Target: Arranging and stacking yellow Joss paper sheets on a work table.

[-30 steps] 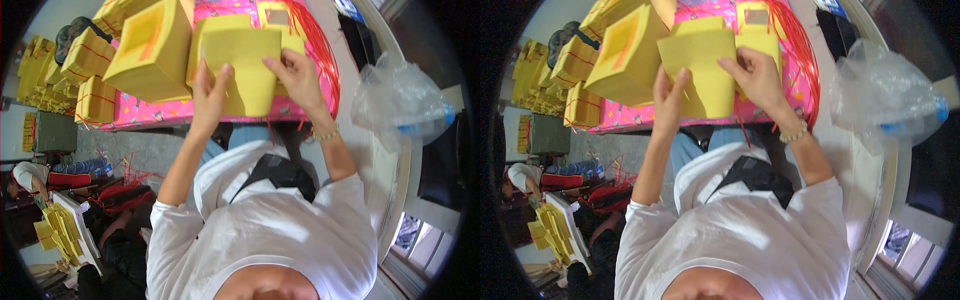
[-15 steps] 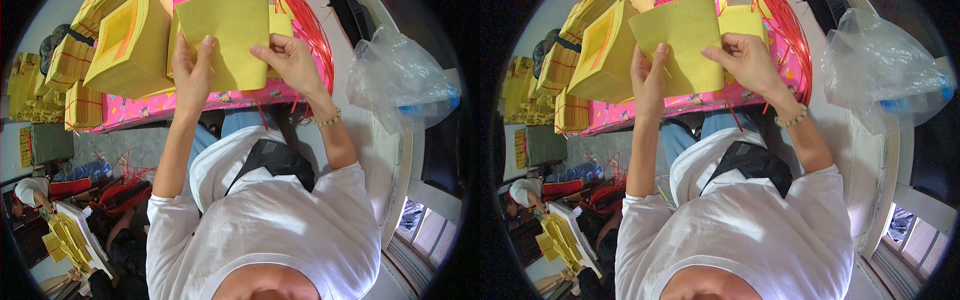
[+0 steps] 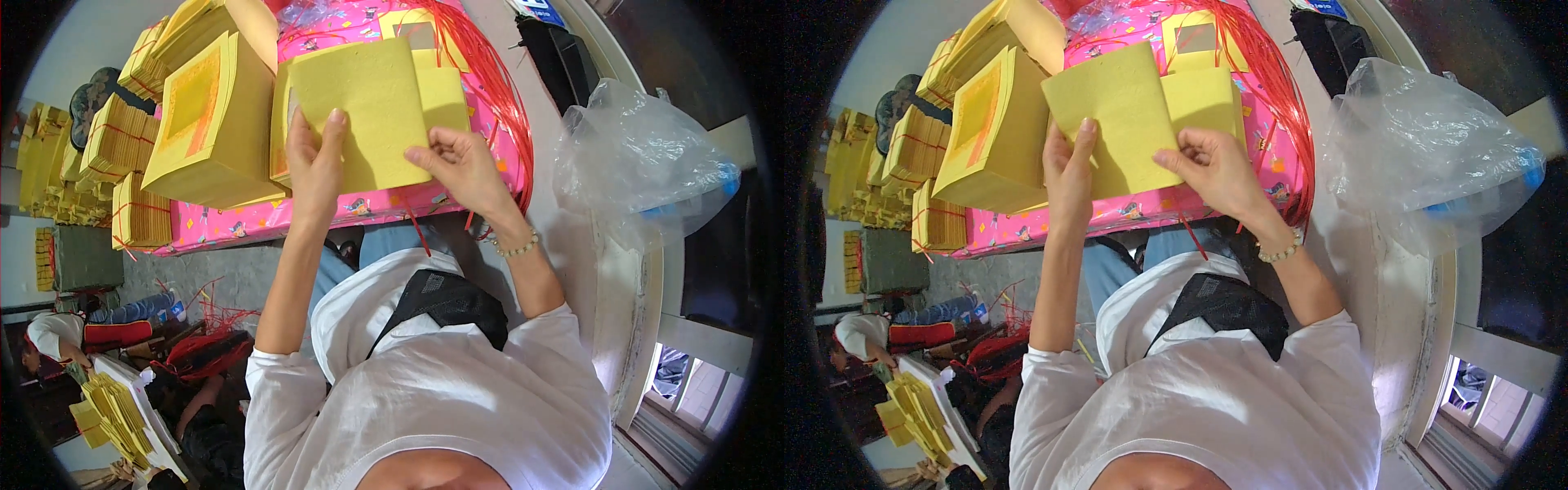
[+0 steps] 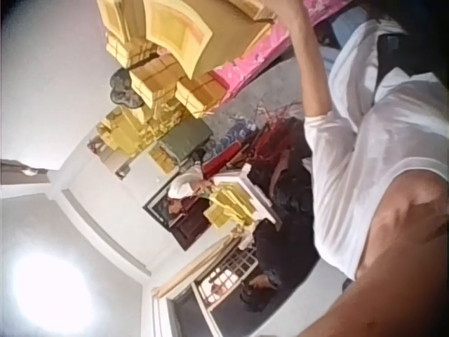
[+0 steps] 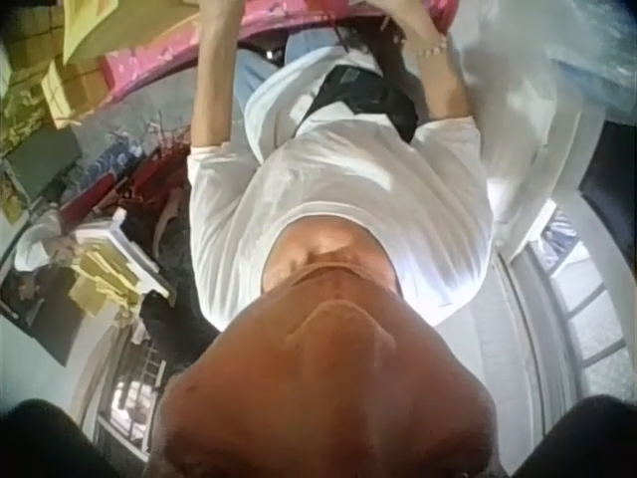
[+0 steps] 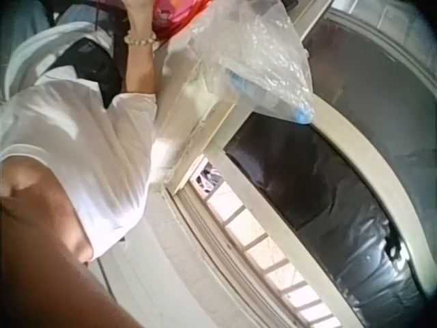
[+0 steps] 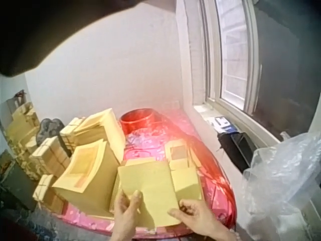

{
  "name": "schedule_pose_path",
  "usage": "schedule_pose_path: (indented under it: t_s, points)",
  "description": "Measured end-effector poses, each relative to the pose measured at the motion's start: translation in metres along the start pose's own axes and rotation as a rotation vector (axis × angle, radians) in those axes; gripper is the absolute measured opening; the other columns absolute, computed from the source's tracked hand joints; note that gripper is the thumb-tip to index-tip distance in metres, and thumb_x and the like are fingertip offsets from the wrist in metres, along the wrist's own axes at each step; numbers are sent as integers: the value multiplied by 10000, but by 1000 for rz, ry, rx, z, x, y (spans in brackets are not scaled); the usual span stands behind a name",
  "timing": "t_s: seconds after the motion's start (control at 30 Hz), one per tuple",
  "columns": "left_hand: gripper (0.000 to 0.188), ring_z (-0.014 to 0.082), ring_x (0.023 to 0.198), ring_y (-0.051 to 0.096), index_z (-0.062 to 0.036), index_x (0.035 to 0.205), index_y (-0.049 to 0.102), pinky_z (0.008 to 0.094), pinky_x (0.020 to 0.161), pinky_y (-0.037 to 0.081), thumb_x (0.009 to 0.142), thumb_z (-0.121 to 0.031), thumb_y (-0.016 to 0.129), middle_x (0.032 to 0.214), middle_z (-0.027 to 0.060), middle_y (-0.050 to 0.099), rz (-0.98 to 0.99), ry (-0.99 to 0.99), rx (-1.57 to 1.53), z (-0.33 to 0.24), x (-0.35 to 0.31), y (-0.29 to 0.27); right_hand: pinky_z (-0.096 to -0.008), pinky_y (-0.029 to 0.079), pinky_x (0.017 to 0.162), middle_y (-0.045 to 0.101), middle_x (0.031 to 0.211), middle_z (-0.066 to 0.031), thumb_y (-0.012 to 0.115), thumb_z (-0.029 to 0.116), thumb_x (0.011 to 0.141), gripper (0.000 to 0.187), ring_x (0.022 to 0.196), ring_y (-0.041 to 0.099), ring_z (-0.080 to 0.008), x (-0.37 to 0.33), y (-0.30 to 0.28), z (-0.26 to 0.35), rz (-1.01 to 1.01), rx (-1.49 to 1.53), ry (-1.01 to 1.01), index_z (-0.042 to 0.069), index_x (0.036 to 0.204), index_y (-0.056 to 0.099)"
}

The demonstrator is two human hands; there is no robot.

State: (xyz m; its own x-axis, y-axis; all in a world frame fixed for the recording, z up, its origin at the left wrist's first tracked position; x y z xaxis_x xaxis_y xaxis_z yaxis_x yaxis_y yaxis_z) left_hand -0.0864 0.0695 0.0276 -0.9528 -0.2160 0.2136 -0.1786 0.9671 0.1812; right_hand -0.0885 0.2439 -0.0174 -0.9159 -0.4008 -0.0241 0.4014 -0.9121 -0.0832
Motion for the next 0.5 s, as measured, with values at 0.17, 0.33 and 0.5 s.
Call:
schedule_pose_path:
  t_s: [0.17,0.33,0.5]
  points:
    - [295,120,953,566,6,1198,485,275,832,454,937,-118,547,1087,72,607,24,-59,-13,10,28,33,-199,475,632,661,809,-47,668,191,882,235,713,602,-62,15,-44,34,-222,194,-211,-28,958,628]
    - [286,158,863,601,3,1119,502,288,737,486,918,-182,585,966,92,622,101,-127,60,50,50,68,-212,472,609,673,798,-63,651,190,890,235,689,613,-78,33,-86,6,-302,52,-168,-30,964,614]
    - [356,215,804,627,39,1106,463,338,678,503,886,-200,607,901,150,624,8,-46,416,83,55,65,-247,478,599,687,774,-88,638,206,884,249,668,632,-97,34,-93,-30,-323,-143,-27,-38,926,607]
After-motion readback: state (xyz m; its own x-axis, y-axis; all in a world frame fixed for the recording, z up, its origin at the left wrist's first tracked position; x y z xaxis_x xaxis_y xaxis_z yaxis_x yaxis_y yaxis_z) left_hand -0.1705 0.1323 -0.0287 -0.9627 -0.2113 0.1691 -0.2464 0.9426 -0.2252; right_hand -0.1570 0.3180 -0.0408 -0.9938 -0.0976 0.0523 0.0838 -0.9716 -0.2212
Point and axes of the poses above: each hand's wrist, its own x-axis towards the middle knuckle, its own y-axis out of the palm, z = x × y, the point moved 8 cm from there along x, towards the middle knuckle
